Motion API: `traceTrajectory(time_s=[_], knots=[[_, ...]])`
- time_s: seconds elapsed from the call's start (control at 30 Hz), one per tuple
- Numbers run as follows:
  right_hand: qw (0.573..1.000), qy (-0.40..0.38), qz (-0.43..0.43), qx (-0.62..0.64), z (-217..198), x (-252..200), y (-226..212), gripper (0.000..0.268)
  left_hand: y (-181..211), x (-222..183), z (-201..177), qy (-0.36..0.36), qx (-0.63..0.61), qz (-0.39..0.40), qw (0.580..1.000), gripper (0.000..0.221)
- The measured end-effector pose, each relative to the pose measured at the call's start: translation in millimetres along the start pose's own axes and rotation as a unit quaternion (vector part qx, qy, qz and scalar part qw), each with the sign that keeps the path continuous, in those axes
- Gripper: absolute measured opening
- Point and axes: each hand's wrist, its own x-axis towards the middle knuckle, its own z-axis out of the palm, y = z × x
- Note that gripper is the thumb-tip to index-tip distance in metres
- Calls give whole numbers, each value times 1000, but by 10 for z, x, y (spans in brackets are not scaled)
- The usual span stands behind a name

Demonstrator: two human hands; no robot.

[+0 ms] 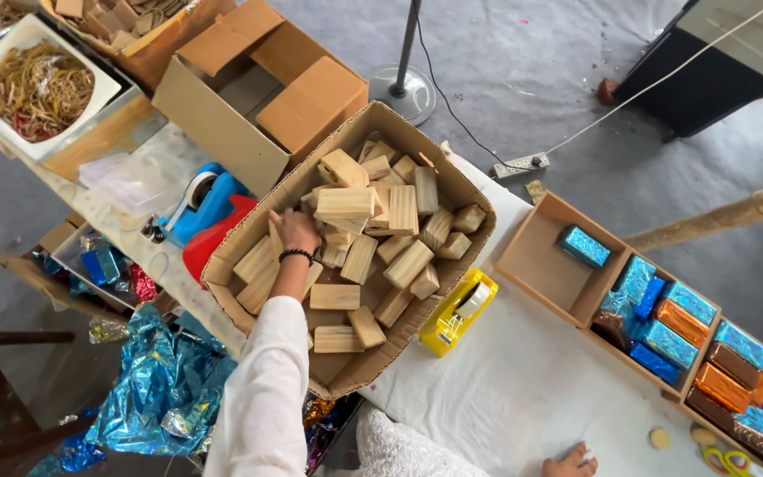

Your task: Wrapping rectangular and round soap bars in blue and gold decorative foil at a packing station.

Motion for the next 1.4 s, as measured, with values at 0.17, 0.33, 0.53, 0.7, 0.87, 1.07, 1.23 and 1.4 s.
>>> traceTrajectory(time_s=[0.17,0.33,0.53,0.7,0.87,1.07,1.23,1.4], knots=[[999,26,-12,45,37,-189,91,110,-133,-66,728,-169,-116,99,974,78],[1000,0,21,-17,-235,-373,-147,108,27,-710,-198,-259,-115,199,938,77],[993,-66,98,25,-779,-590,-455,97,695,-786,-612,-143,-65,282,947,54],[995,-75,63,36,-899,-683,-431,96,1358,-406,-439,211,83,294,928,71],[996,-88,22,10,-938,-782,-323,91,1451,145,86,282,133,238,920,62],[998,-61,7,-10,-925,-919,-380,87,1258,375,163,284,39,299,910,61],[995,-72,68,13,-1177,-957,-542,85,1166,328,-128,182,104,296,932,82],[991,-78,65,88,-1309,-1004,-583,83,1021,657,96,89,144,270,948,89]])
